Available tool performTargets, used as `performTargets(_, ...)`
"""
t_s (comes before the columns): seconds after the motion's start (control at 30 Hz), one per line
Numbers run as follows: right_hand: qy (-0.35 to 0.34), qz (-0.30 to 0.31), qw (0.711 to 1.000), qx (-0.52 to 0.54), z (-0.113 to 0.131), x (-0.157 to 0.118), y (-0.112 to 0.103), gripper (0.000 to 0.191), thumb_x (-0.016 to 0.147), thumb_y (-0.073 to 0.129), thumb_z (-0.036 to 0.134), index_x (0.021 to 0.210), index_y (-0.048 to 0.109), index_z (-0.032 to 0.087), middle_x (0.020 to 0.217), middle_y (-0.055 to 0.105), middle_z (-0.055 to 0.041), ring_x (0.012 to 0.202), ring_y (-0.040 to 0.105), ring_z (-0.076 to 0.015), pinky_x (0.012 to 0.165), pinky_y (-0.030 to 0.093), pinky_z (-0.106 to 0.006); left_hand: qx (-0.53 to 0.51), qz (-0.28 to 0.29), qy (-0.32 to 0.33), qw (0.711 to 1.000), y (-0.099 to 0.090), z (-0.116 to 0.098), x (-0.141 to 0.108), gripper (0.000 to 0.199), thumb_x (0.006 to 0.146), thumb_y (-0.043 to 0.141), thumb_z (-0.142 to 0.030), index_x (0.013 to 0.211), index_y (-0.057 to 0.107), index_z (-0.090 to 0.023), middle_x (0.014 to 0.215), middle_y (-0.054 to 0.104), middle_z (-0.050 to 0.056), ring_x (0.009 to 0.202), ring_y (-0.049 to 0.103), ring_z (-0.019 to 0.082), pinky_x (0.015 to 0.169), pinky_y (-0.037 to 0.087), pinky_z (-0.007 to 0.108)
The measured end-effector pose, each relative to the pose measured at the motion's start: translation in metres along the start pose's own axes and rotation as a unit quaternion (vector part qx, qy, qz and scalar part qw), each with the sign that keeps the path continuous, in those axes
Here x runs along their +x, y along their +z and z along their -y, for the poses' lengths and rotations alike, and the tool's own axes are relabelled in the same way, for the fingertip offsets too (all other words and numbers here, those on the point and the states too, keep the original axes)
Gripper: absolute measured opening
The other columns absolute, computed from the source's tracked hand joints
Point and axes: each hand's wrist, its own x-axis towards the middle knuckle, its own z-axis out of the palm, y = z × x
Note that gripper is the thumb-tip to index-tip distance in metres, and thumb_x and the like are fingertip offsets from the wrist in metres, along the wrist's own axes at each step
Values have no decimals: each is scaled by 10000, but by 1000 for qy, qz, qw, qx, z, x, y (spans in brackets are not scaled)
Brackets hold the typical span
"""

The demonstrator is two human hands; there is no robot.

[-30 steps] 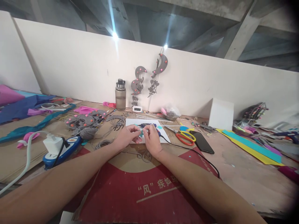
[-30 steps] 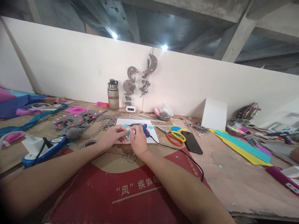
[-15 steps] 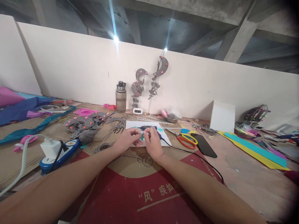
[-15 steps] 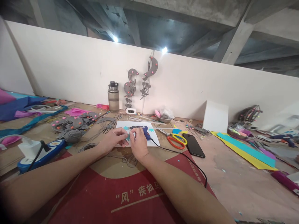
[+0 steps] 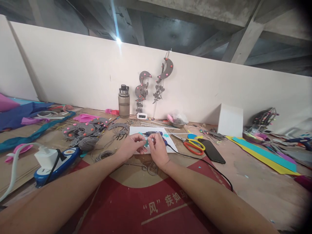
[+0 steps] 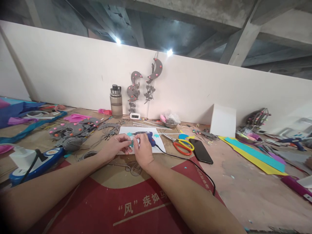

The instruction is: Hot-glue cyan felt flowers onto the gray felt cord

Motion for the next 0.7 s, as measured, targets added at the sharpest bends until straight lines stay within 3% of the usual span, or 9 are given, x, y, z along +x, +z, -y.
performTargets(0.7,12,4,1000,-2,2,0,0,150,900,390,297,869,502,202,879,516,-40,811,491,-164,721,415,-296,-7,0,-3,1000,1,-4,-1,234,677,676,-327,732,528,-154,596,597,-25,531,607,117,507,489,227)
